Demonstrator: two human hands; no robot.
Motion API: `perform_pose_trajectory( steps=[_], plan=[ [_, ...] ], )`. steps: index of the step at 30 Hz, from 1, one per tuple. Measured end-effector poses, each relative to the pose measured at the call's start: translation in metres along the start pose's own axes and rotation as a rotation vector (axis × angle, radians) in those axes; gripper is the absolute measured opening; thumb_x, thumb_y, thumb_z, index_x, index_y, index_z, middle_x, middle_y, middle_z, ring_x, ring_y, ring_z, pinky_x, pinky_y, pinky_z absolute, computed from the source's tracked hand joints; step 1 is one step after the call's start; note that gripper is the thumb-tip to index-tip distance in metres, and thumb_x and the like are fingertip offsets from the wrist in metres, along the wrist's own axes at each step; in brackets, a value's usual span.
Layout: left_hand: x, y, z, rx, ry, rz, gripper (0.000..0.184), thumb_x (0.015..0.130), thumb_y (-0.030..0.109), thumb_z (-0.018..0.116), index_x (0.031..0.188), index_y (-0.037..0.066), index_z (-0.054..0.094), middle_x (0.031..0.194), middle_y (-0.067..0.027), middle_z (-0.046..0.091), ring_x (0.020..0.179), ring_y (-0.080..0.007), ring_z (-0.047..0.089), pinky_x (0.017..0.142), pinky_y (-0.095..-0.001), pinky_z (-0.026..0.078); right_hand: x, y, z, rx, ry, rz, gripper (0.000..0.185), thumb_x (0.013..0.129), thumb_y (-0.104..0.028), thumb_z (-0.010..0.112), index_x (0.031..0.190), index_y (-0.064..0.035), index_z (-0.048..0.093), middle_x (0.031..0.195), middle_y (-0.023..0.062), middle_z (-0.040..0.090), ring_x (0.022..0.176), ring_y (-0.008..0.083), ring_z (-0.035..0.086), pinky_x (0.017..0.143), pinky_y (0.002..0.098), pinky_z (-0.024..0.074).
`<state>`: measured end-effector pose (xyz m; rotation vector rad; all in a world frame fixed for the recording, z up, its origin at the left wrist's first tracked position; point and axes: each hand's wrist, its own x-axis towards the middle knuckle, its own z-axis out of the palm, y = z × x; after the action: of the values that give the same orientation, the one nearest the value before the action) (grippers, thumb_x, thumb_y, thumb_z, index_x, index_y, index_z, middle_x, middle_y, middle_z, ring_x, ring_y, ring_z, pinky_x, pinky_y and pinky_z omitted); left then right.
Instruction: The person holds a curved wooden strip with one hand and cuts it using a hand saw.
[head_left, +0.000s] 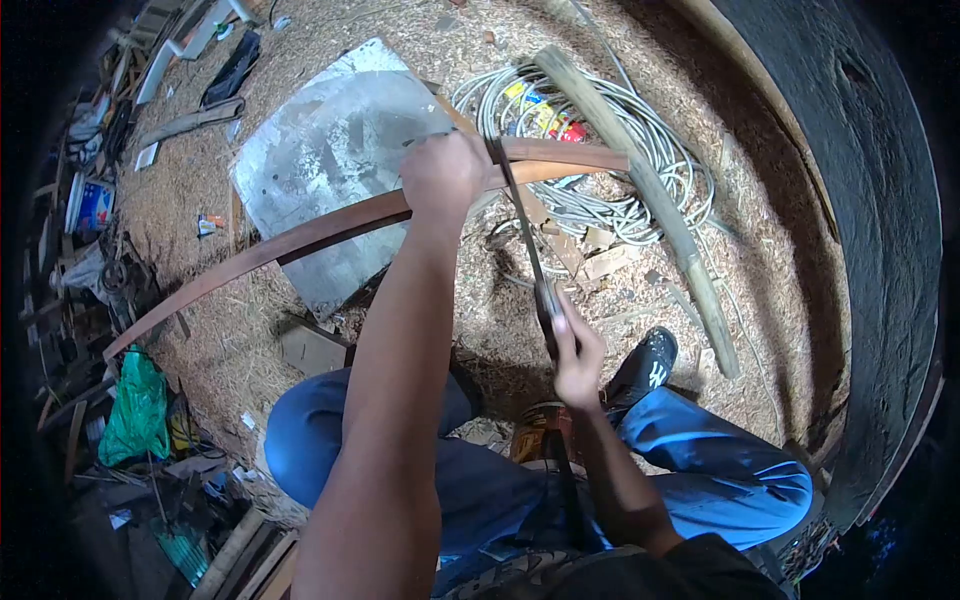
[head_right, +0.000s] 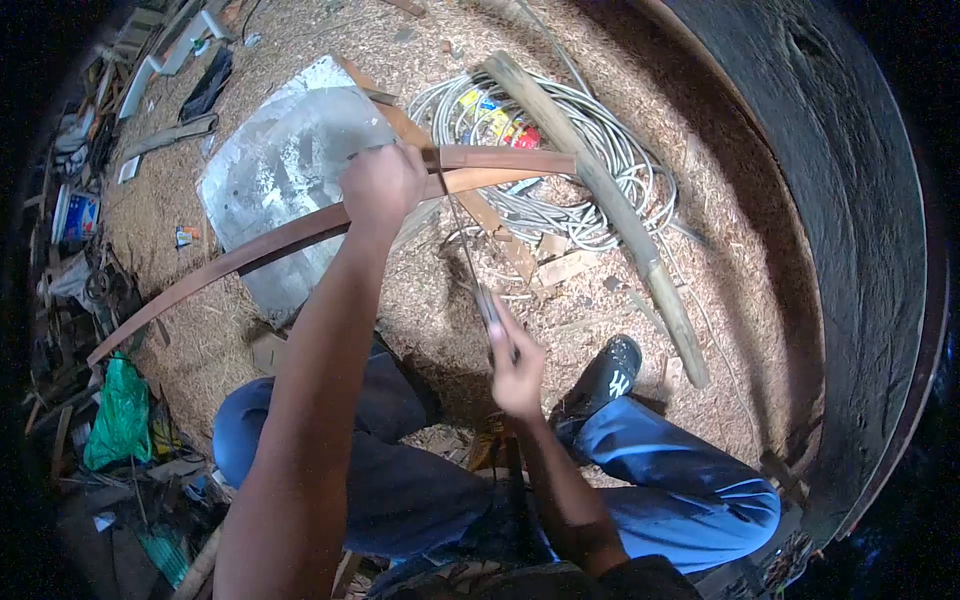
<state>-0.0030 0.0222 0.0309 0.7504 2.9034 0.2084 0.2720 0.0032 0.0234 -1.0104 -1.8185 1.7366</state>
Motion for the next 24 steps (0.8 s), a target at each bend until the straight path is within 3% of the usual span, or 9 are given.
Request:
perform_pose_trajectory(
  steps=[3, 6, 10, 12, 13, 14, 16, 19, 24],
  plan=[
    [-0.002, -0.006, 0.003, 0.005, -0.020, -0.007, 0.041, 0.091, 0.029, 0.046, 0.075, 0.004, 0.075, 0.078, -0.0203, 0.071, 0.075, -0.0365, 0.071, 0.073, -0.0443, 0.057, -0.023, -0.005, -0.011, -0.037, -0.012, 0.207, 0.038, 0.102, -0.017, 0.053, 0.132, 0.0055, 0.056, 0.125, 0.0210, 0.065, 0.118, 0.0228, 0.060, 0.103, 0.0317, 0.0416],
    [-0.001, -0.004, 0.005, -0.026, 0.055, 0.050, 0.045, 0.092, 0.029, 0.045, 0.070, 0.002, 0.073, 0.072, -0.0228, 0.069, 0.069, -0.0393, 0.070, 0.070, -0.0466, 0.057, 0.024, -0.015, 0.013, -0.056, -0.008, 0.010, 0.037, 0.102, -0.017, 0.053, 0.132, 0.0054, 0.056, 0.125, 0.0204, 0.065, 0.117, 0.0224, 0.060, 0.103, 0.0319, 0.0421],
    [-0.003, -0.005, 0.009, -0.010, 0.070, 0.047, 0.044, 0.092, 0.030, 0.045, 0.072, 0.003, 0.074, 0.075, -0.0235, 0.069, 0.072, -0.0389, 0.070, 0.072, -0.0473, 0.057, 0.053, -0.006, 0.024, 0.079, 0.013, 0.185, 0.038, 0.102, -0.018, 0.053, 0.134, 0.0033, 0.055, 0.128, 0.0206, 0.063, 0.117, 0.0227, 0.060, 0.103, 0.0320, 0.0420],
    [-0.001, -0.001, 0.001, 0.015, -0.007, 0.005, 0.042, 0.092, 0.030, 0.044, 0.079, 0.005, 0.075, 0.082, -0.0210, 0.071, 0.079, -0.0368, 0.071, 0.076, -0.0456, 0.056, 0.026, -0.005, 0.011, -0.037, -0.010, -0.004, 0.038, 0.102, -0.018, 0.052, 0.135, 0.0017, 0.055, 0.129, 0.0190, 0.063, 0.117, 0.0214, 0.060, 0.103, 0.0325, 0.0423],
    [-0.001, 0.000, -0.003, 0.039, -0.088, -0.043, 0.041, 0.093, 0.030, 0.043, 0.086, 0.007, 0.077, 0.089, -0.0184, 0.073, 0.086, -0.0346, 0.072, 0.080, -0.0439, 0.056, 0.007, -0.011, 0.000, -0.009, -0.038, 0.102, 0.039, 0.102, -0.018, 0.052, 0.136, 0.0017, 0.054, 0.128, 0.0183, 0.064, 0.119, 0.0208, 0.059, 0.103, 0.0332, 0.0419],
    [0.001, 0.001, -0.005, 0.035, -0.086, -0.049, 0.041, 0.093, 0.030, 0.043, 0.086, 0.007, 0.077, 0.089, -0.0184, 0.073, 0.086, -0.0346, 0.072, 0.080, -0.0439, 0.056, -0.010, -0.003, -0.005, -0.020, -0.008, 0.005, 0.038, 0.102, -0.017, 0.052, 0.136, 0.0018, 0.055, 0.127, 0.0181, 0.064, 0.117, 0.0195, 0.059, 0.102, 0.0332, 0.0425],
    [-0.001, 0.001, -0.006, 0.049, -0.114, -0.041, 0.041, 0.093, 0.030, 0.043, 0.087, 0.007, 0.077, 0.092, -0.0187, 0.073, 0.089, -0.0343, 0.071, 0.083, -0.0438, 0.055, -0.024, -0.005, -0.013, -0.041, -0.003, 0.177, 0.038, 0.102, -0.015, 0.052, 0.135, 0.0018, 0.055, 0.127, 0.0194, 0.064, 0.117, 0.0204, 0.060, 0.102, 0.0330, 0.0425],
    [-0.002, 0.003, -0.011, 0.050, -0.139, -0.031, 0.041, 0.093, 0.029, 0.042, 0.088, 0.007, 0.077, 0.094, -0.0189, 0.073, 0.090, -0.0343, 0.071, 0.084, -0.0438, 0.054, 0.014, -0.009, 0.003, -0.059, -0.041, 0.006, 0.038, 0.102, -0.016, 0.052, 0.135, 0.0017, 0.055, 0.126, 0.0209, 0.064, 0.116, 0.0201, 0.060, 0.101, 0.0320, 0.0430],
    [-0.004, 0.002, -0.006, 0.033, -0.093, -0.029, 0.041, 0.093, 0.029, 0.042, 0.088, 0.007, 0.077, 0.094, -0.0191, 0.073, 0.091, -0.0346, 0.070, 0.084, -0.0441, 0.054, 0.051, -0.017, 0.015, -0.012, -0.035, 0.152, 0.040, 0.102, -0.019, 0.053, 0.135, 0.0028, 0.054, 0.129, 0.0222, 0.062, 0.118, 0.0213, 0.059, 0.102, 0.0313, 0.0419]
  ],
)
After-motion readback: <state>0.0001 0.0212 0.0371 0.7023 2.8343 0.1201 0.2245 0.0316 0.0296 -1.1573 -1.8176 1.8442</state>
